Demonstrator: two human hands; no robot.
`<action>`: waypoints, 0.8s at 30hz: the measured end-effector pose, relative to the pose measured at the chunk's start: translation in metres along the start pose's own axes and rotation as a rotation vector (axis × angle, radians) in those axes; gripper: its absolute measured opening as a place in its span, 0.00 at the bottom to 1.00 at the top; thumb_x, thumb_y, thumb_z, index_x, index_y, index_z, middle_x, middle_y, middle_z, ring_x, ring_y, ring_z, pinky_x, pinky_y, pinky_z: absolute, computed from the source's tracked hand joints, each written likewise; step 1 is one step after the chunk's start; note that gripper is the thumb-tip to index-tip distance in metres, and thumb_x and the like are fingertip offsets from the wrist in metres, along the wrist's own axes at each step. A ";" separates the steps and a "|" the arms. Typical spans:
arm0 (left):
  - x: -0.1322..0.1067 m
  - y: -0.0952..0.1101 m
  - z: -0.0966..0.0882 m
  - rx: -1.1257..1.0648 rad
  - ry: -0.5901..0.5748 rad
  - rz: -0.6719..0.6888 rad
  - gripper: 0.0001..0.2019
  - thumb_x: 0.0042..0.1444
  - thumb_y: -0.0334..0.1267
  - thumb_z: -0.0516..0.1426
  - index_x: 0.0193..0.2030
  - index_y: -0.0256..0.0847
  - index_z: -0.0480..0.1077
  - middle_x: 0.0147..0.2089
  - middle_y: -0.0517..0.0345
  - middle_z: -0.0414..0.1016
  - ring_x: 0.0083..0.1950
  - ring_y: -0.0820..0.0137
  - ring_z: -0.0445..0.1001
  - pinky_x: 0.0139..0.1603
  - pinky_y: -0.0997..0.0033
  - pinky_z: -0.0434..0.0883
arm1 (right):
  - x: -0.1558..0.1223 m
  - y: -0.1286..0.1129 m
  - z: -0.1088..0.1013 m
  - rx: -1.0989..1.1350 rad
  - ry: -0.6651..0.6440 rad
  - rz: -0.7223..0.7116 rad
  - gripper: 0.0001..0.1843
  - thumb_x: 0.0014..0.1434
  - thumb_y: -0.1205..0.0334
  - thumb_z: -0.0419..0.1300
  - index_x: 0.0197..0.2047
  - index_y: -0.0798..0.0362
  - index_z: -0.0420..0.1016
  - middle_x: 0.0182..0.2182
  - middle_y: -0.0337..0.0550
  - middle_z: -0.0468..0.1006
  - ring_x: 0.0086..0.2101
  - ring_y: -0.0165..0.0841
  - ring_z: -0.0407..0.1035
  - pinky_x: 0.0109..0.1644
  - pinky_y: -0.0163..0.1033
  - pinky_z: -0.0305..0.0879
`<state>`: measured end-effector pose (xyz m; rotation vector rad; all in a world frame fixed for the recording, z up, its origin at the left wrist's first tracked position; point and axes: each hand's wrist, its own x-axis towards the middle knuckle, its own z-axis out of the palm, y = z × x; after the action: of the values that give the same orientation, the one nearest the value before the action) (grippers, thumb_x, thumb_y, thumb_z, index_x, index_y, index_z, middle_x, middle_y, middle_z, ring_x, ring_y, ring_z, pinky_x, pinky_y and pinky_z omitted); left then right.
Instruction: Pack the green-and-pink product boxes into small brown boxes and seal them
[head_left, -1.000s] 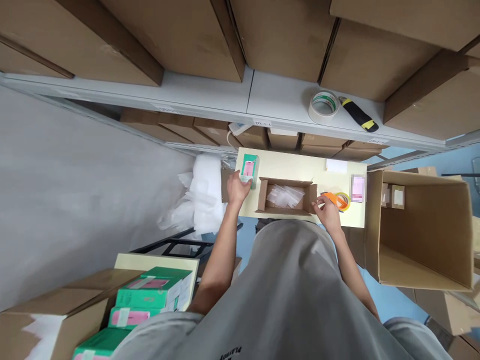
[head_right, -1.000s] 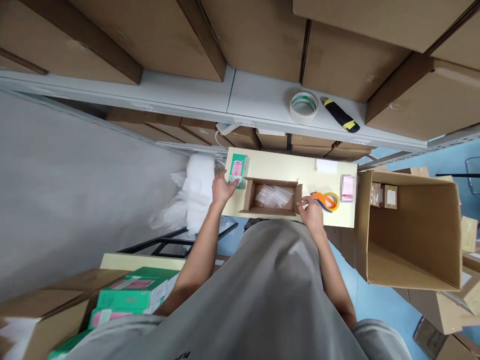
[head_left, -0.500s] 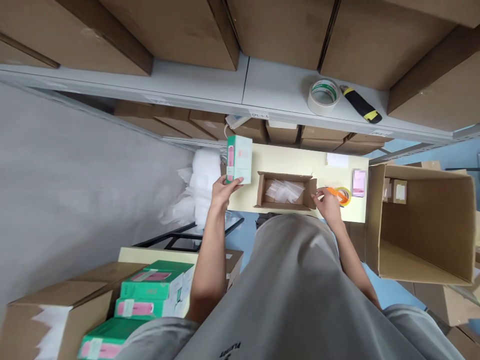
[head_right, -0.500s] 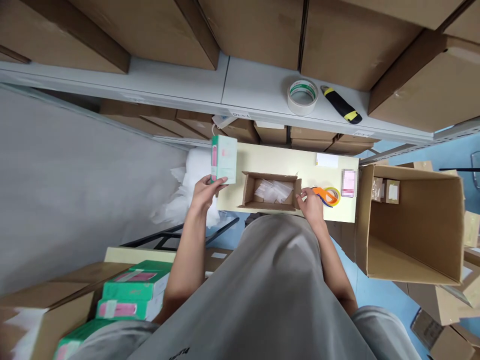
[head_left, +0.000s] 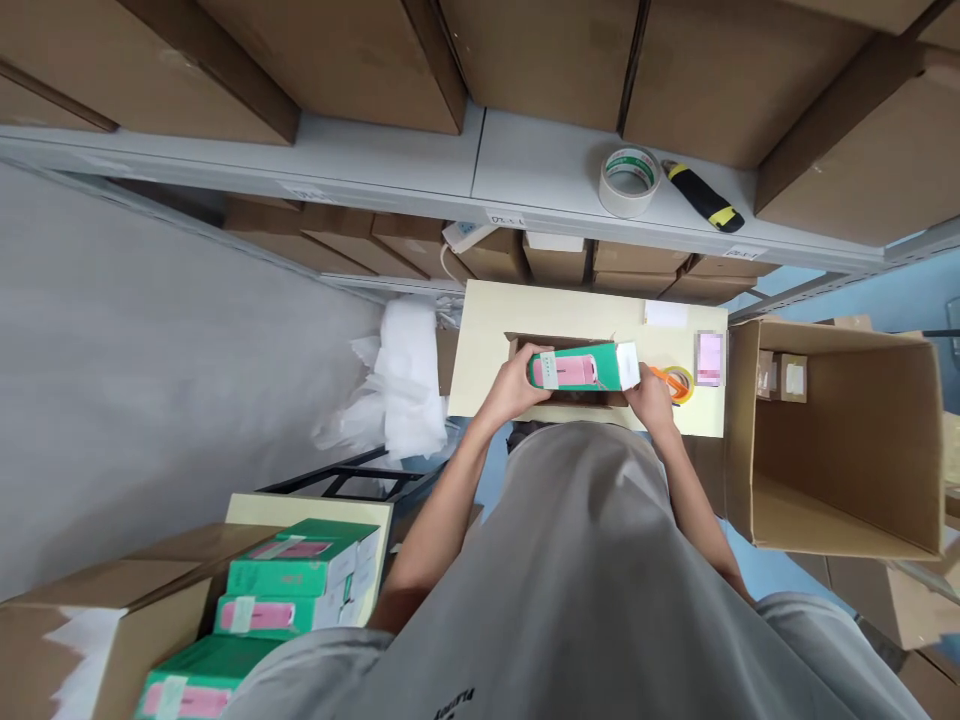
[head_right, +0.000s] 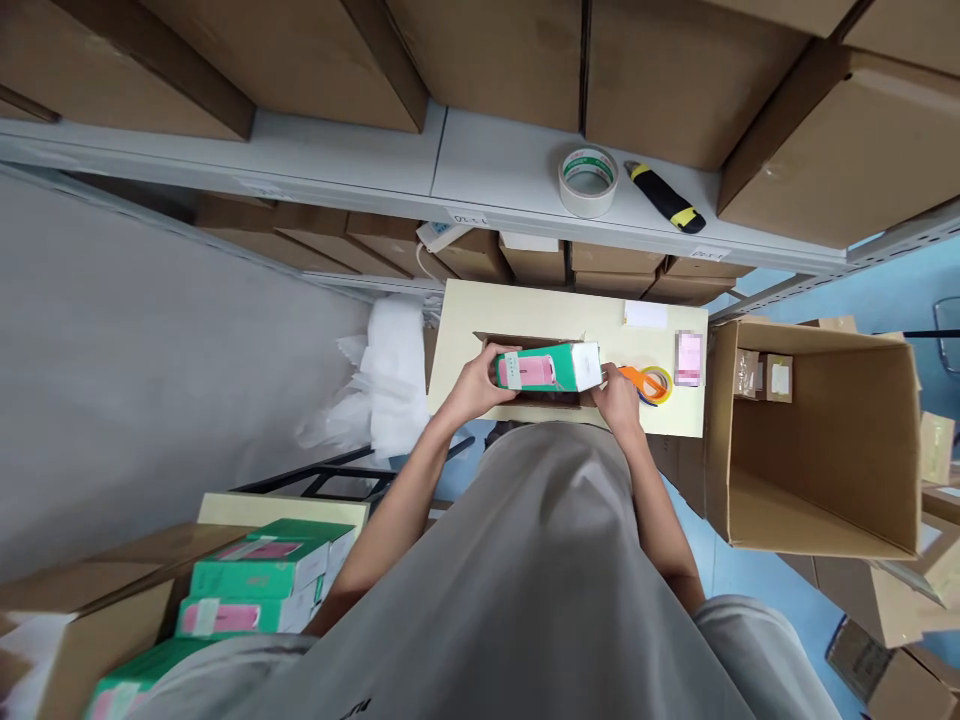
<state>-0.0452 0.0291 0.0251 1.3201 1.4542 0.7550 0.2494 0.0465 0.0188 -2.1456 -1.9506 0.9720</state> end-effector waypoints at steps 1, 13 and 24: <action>0.000 0.000 -0.003 0.104 -0.020 0.028 0.32 0.45 0.26 0.65 0.61 0.43 0.74 0.68 0.48 0.82 0.66 0.52 0.83 0.65 0.56 0.80 | 0.001 0.004 0.000 -0.006 0.001 -0.001 0.12 0.66 0.67 0.61 0.51 0.52 0.80 0.43 0.51 0.90 0.40 0.46 0.83 0.41 0.42 0.68; -0.008 -0.008 -0.031 0.653 -0.011 -0.051 0.31 0.52 0.20 0.61 0.63 0.43 0.73 0.66 0.43 0.79 0.62 0.44 0.83 0.58 0.52 0.79 | -0.005 0.006 0.025 -0.149 0.248 -0.289 0.29 0.71 0.71 0.52 0.72 0.57 0.73 0.58 0.67 0.79 0.56 0.56 0.72 0.61 0.59 0.73; 0.008 -0.037 -0.014 0.638 -0.097 -0.102 0.28 0.51 0.20 0.62 0.58 0.43 0.73 0.60 0.43 0.79 0.62 0.46 0.81 0.58 0.53 0.79 | 0.028 -0.016 0.013 -0.403 -0.077 -0.668 0.45 0.63 0.68 0.71 0.80 0.62 0.65 0.68 0.71 0.78 0.67 0.62 0.68 0.74 0.68 0.63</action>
<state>-0.0698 0.0316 -0.0064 1.7052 1.7408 0.1456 0.2282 0.0708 0.0046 -1.3887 -2.8030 0.5769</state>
